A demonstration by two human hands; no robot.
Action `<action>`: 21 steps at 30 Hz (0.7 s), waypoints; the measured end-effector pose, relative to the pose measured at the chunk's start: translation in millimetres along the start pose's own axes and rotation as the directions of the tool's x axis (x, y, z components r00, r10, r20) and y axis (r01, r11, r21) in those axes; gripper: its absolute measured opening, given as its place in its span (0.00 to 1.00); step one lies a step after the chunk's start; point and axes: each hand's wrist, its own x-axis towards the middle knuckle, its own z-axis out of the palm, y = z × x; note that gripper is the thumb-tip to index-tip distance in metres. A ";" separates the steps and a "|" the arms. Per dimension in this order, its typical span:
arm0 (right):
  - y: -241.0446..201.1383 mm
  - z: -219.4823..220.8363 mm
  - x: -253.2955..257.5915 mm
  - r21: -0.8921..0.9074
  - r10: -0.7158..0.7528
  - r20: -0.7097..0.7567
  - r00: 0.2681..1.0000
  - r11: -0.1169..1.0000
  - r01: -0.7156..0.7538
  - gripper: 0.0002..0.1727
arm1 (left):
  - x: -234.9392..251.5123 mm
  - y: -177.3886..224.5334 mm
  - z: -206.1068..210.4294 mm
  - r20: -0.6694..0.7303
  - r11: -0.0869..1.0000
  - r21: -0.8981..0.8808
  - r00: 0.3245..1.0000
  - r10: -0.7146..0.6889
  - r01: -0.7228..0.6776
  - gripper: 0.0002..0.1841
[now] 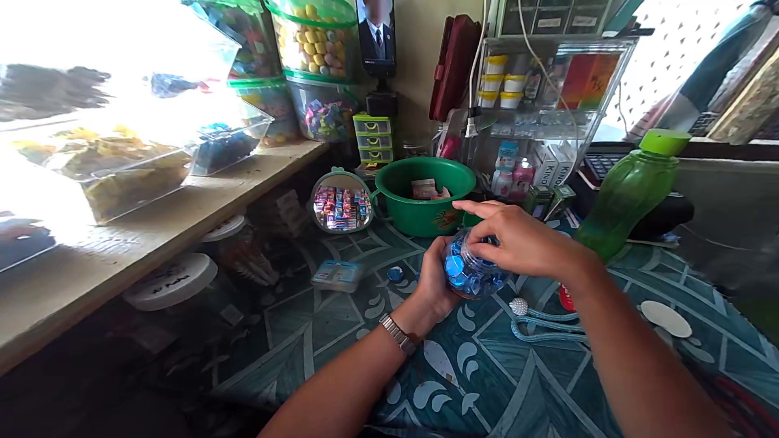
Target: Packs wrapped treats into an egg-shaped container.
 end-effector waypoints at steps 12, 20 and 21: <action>31.8 -19.8 -10.7 -0.084 0.209 -0.356 0.911 0.964 -0.254 0.16 | -3.3 31.2 -4.2 0.093 0.999 -0.040 0.996 -0.015 0.018 0.31; 14.2 87.4 36.9 0.073 0.025 0.317 0.948 0.996 -0.051 0.25 | -9.1 80.7 -17.4 -0.074 0.971 -0.071 0.972 0.224 -0.229 0.36; 13.1 99.9 38.7 0.059 -0.002 0.301 0.954 0.998 -0.017 0.24 | -8.4 81.6 -18.3 -0.070 0.966 -0.084 0.968 0.240 -0.245 0.36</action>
